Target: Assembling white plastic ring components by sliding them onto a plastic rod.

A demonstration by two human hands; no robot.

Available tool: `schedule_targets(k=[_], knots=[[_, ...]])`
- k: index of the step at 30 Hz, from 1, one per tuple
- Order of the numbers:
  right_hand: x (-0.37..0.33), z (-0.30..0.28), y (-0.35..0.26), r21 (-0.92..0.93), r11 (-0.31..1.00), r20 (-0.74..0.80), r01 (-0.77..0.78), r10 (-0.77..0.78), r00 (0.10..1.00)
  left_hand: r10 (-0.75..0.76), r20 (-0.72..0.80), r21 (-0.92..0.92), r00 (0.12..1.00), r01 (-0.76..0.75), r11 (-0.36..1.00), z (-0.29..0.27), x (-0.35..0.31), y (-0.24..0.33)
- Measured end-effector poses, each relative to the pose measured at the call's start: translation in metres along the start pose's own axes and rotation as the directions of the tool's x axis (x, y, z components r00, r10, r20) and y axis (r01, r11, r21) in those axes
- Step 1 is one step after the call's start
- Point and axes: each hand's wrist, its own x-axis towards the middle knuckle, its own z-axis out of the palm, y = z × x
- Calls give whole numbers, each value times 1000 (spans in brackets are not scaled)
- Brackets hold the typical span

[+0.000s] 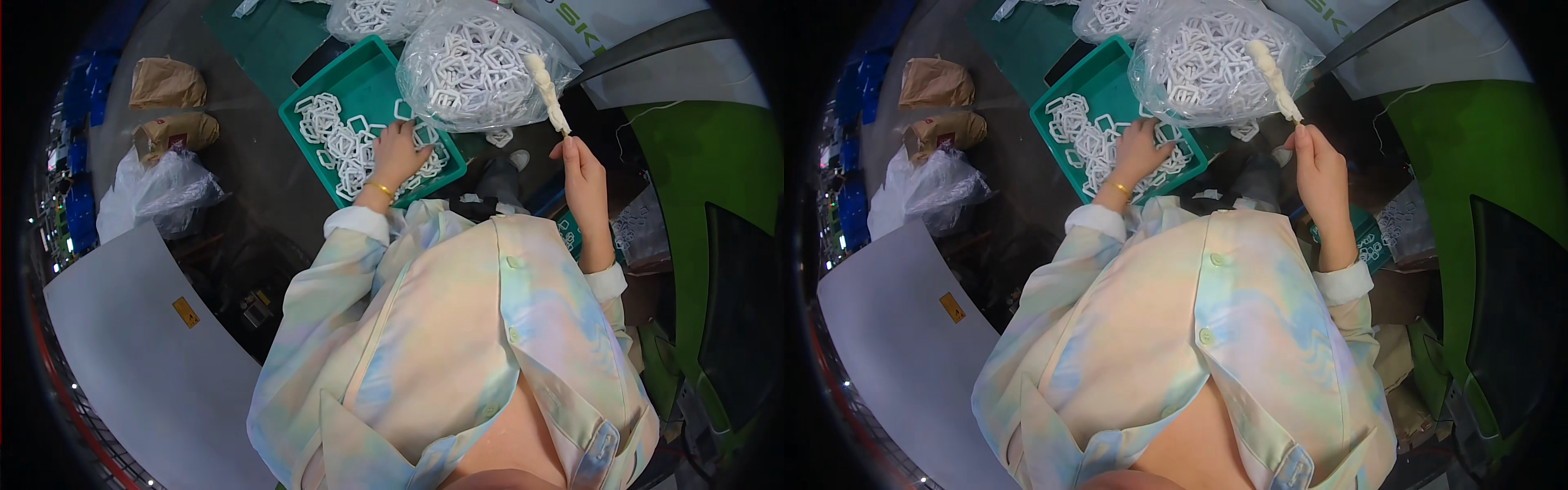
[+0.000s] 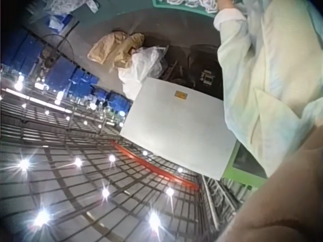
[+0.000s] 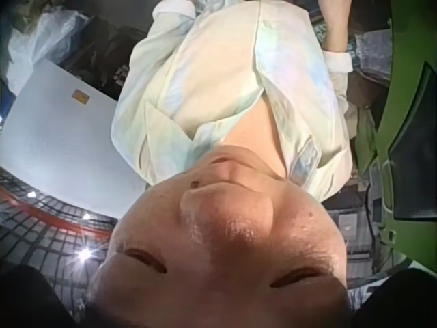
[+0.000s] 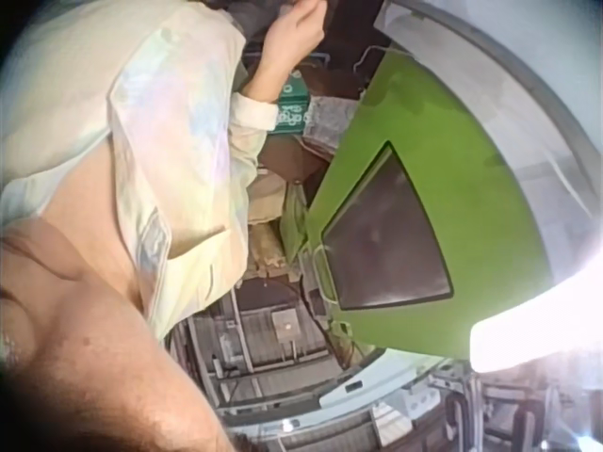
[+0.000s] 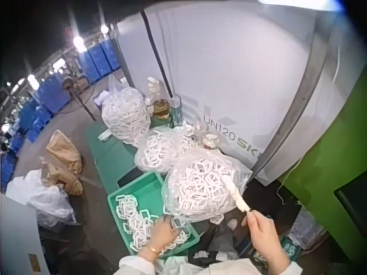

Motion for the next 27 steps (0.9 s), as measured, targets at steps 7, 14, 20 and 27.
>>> schedule_targets(k=[7, 14, 20, 27], knots=[[-7, 5, -5, 4, 999, -17, 33, -33, 999, -26, 111, 141, 994, 11, 990, 9, 22, 20], [-7, 2, -3, -5, 999, -8, 40, -40, 999, 91, 123, -67, 988, -84, 994, 5, 26, -15], [-7, 2, -6, -22, 999, -1, 29, -29, 1000, -77, 216, -312, 973, 143, 939, -20, 21, -27], [-5, 5, -7, -27, 999, 22, 34, -33, 999, -98, 191, -598, 977, 195, 777, -40, 9, -50]])
